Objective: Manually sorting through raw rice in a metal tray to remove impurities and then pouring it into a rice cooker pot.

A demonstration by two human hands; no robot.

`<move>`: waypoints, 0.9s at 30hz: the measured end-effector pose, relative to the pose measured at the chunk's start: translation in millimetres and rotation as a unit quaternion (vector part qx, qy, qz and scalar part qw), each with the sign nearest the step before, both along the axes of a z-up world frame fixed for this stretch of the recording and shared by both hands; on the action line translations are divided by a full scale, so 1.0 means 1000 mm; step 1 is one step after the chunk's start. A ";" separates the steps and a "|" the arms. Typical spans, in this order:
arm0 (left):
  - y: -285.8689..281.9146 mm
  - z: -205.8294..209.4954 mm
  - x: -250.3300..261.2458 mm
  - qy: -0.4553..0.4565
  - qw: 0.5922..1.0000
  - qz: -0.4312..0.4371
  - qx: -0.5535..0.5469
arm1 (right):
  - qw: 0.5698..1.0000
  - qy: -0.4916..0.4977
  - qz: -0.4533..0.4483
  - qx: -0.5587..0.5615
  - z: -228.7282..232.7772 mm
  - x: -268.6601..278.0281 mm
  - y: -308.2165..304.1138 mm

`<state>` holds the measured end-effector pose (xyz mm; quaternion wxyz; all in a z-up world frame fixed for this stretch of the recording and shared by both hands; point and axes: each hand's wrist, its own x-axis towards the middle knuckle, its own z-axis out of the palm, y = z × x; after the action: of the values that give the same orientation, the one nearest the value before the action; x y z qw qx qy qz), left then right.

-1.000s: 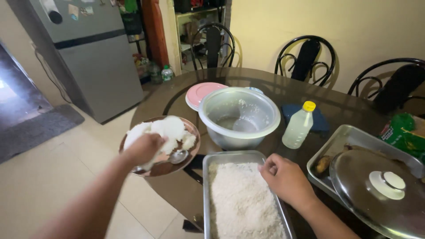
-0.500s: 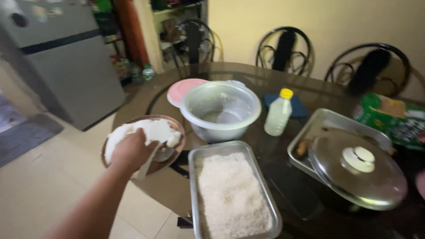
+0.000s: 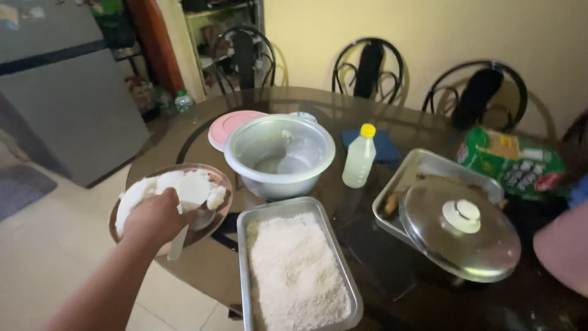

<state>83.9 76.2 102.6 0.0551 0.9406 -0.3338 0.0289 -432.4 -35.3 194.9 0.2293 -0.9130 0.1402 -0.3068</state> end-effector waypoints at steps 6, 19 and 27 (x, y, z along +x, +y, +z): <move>0.010 0.012 -0.023 0.052 0.998 0.029 0.030 | 0.985 0.138 -0.070 0.082 0.004 0.122 -0.042; 0.016 0.008 -0.014 0.023 0.997 0.005 -0.075 | 0.972 0.181 -0.135 0.069 -0.107 0.176 -0.108; -0.030 -0.027 0.005 0.023 0.980 -0.013 -0.195 | 0.963 0.137 -0.167 0.162 -0.135 0.195 -0.119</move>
<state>89.1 45.8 75.3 0.2458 0.9076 -0.3329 0.0716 -237.5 -154.0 59.7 0.2984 -0.8606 0.3686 -0.1856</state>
